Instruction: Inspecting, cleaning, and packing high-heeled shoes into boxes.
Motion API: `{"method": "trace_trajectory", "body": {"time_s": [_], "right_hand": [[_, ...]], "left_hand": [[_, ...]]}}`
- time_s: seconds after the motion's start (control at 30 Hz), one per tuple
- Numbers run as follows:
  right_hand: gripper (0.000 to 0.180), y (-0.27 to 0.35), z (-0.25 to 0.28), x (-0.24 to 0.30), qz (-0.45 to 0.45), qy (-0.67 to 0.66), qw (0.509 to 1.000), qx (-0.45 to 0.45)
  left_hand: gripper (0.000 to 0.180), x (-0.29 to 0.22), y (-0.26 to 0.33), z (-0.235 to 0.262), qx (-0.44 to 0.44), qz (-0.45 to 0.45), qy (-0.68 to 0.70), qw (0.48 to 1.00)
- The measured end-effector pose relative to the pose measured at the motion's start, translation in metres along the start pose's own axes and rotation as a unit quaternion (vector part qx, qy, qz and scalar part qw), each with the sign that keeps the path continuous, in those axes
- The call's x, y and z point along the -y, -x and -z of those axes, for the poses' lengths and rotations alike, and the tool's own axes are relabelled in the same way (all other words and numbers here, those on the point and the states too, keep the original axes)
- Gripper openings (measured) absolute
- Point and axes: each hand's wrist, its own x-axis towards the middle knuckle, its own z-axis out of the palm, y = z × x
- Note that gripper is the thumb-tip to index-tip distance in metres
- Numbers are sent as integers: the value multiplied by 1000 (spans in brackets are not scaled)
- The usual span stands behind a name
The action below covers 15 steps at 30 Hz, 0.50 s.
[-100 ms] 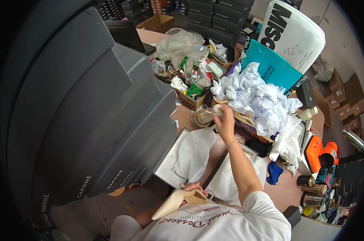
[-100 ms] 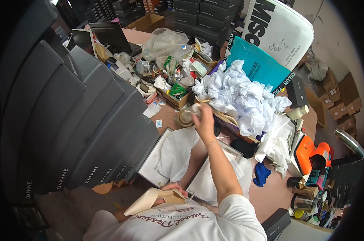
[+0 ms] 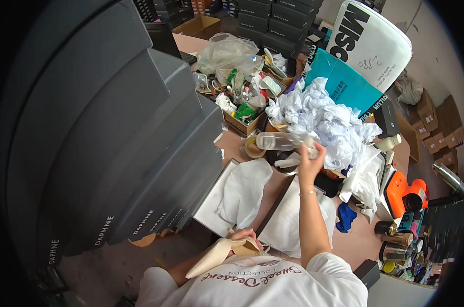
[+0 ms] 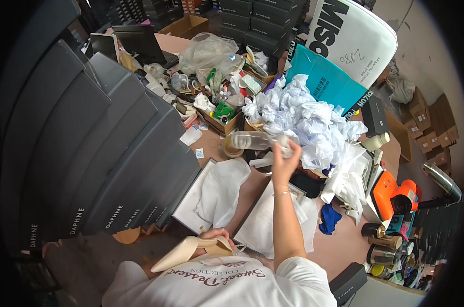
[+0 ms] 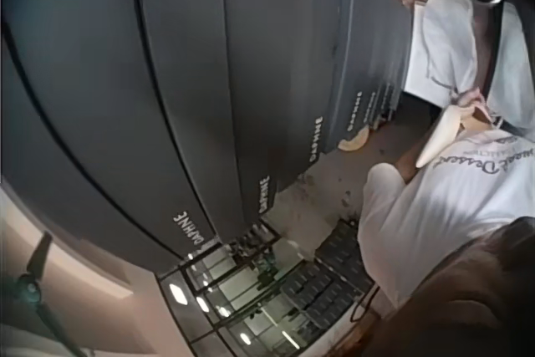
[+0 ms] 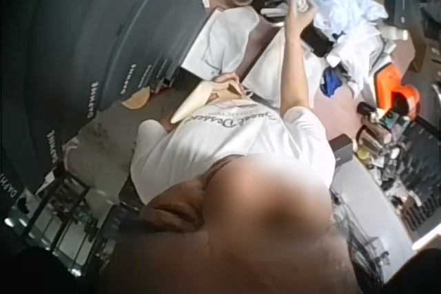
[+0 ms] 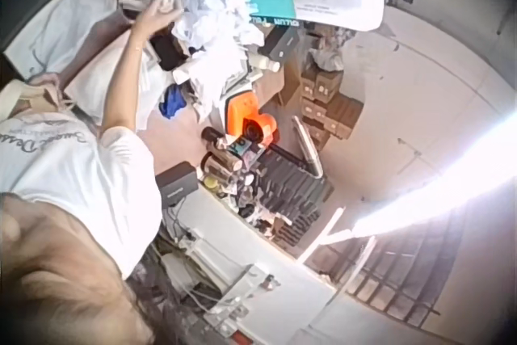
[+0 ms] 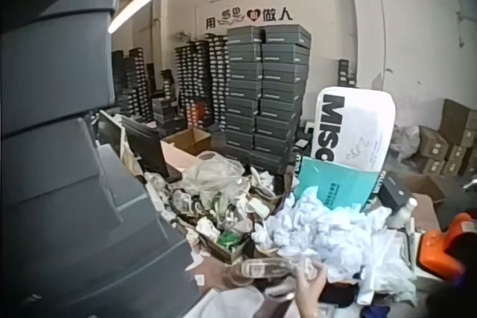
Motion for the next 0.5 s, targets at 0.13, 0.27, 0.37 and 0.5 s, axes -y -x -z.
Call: {"method": "trace_trajectory", "body": {"time_s": [0.13,0.27,0.37,0.5], "right_hand": [[33,18,30,-29,-269,-372,877,-142],[31,15,6,1,-20,6,1000,-1],[33,10,-45,16,217,29,962,162],[34,23,-85,-2,242,64,911,328]], "left_hand": [[30,-4,-1,-16,-47,-15,18,999],[25,-17,-1,-8,-116,-104,139,978],[36,-13,-6,19,-116,-199,155,961],[43,-1,-3,14,-164,-262,218,926]]}}
